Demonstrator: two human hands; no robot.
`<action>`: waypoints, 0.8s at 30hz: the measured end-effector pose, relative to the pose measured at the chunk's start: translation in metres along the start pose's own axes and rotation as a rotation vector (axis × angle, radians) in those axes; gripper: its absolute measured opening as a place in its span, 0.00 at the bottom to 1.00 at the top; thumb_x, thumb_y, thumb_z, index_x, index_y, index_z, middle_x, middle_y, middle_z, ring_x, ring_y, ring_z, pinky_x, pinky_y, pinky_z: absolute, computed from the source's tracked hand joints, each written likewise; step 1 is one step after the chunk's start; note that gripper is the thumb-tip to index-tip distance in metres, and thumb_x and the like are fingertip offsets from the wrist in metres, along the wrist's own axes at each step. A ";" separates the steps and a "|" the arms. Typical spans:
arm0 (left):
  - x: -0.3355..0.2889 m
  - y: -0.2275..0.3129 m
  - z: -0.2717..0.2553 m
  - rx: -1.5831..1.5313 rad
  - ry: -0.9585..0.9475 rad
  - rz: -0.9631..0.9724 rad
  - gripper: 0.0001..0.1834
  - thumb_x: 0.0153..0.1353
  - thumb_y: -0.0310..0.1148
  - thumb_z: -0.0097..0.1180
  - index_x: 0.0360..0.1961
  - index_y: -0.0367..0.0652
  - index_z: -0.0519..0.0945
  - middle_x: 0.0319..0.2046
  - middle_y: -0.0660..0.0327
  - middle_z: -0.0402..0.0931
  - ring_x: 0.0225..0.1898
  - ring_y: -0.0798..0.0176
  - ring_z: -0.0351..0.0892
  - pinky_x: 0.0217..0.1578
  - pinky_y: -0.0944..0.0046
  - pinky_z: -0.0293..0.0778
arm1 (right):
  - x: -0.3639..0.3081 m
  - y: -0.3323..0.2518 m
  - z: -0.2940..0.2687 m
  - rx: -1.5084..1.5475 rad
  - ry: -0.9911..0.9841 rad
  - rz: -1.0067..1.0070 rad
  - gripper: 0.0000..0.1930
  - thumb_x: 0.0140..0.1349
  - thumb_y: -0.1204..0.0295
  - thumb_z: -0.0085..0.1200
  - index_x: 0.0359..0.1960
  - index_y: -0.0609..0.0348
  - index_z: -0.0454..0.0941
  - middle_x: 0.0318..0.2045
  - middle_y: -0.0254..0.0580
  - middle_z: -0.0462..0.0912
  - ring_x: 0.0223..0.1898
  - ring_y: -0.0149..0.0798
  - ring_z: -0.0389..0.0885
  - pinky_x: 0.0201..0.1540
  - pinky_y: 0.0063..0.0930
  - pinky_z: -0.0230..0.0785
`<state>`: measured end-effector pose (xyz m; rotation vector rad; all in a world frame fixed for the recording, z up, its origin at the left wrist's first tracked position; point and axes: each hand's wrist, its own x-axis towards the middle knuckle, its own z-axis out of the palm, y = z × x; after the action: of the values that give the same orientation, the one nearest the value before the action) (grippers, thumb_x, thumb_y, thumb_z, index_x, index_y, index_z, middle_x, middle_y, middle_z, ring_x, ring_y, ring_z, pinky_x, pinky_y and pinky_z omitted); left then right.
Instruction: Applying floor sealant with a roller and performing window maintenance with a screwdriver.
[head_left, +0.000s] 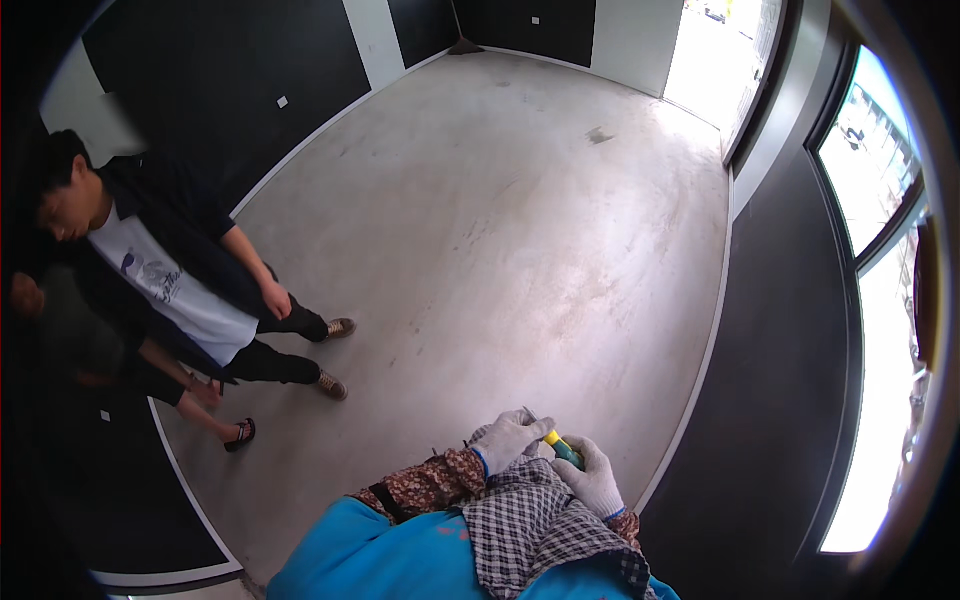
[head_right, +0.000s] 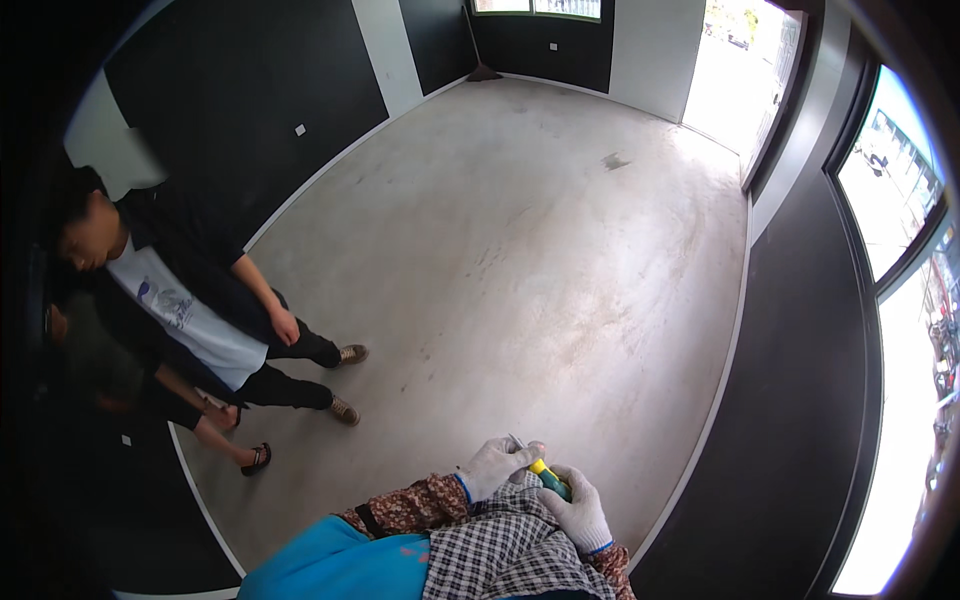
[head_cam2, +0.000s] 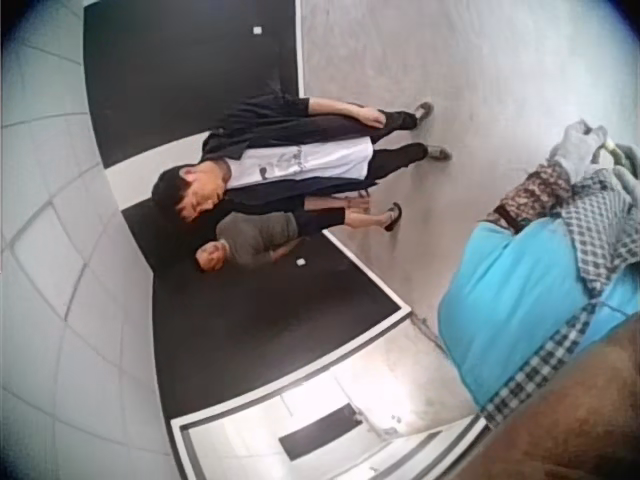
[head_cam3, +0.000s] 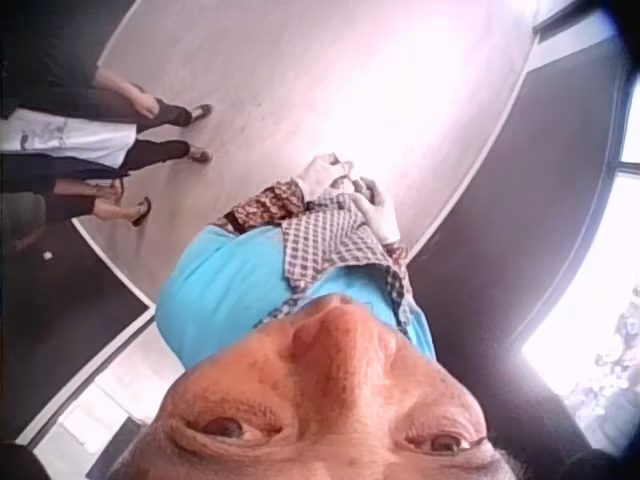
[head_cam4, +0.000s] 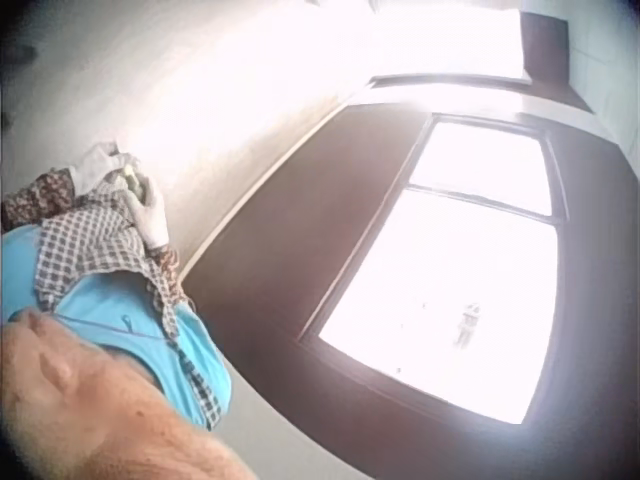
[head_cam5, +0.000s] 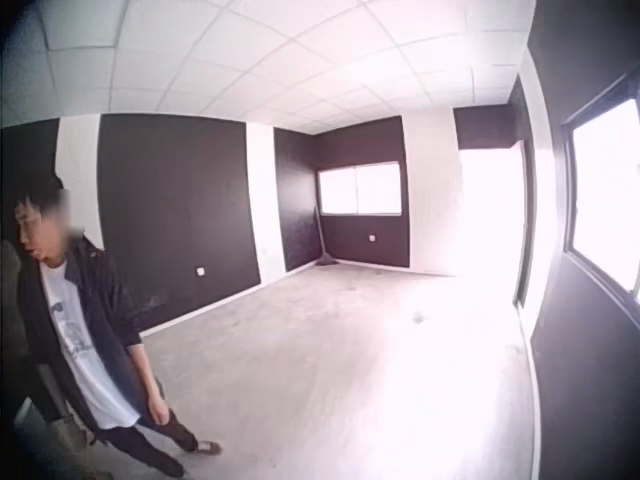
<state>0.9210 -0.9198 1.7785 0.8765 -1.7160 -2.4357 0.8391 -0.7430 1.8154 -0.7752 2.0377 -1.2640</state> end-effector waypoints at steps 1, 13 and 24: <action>0.002 0.004 0.001 0.003 -0.010 0.031 0.17 0.66 0.43 0.59 0.30 0.37 0.78 0.20 0.66 0.73 0.20 0.75 0.67 0.22 0.72 0.66 | 0.003 -0.005 -0.003 -0.012 0.010 0.013 0.22 0.58 0.68 0.63 0.52 0.67 0.75 0.37 0.43 0.81 0.38 0.30 0.78 0.45 0.26 0.72; 0.011 -0.009 -0.033 -0.082 -0.134 0.041 0.14 0.71 0.41 0.49 0.39 0.42 0.80 0.24 0.70 0.73 0.26 0.78 0.69 0.29 0.75 0.66 | 0.039 0.022 0.029 0.361 -0.214 0.116 0.14 0.72 0.63 0.44 0.43 0.63 0.75 0.24 0.33 0.78 0.21 0.22 0.70 0.25 0.18 0.64; 0.097 -0.097 -0.135 -0.129 0.084 0.017 0.13 0.68 0.41 0.54 0.38 0.42 0.82 0.23 0.72 0.70 0.24 0.78 0.65 0.28 0.75 0.64 | 0.140 0.147 0.128 0.179 -0.162 0.059 0.14 0.65 0.69 0.54 0.48 0.66 0.75 0.26 0.31 0.75 0.24 0.23 0.71 0.28 0.19 0.66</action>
<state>0.9291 -1.0305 1.6216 0.9304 -1.5141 -2.4287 0.8219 -0.8632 1.6083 -0.7051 1.7794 -1.2862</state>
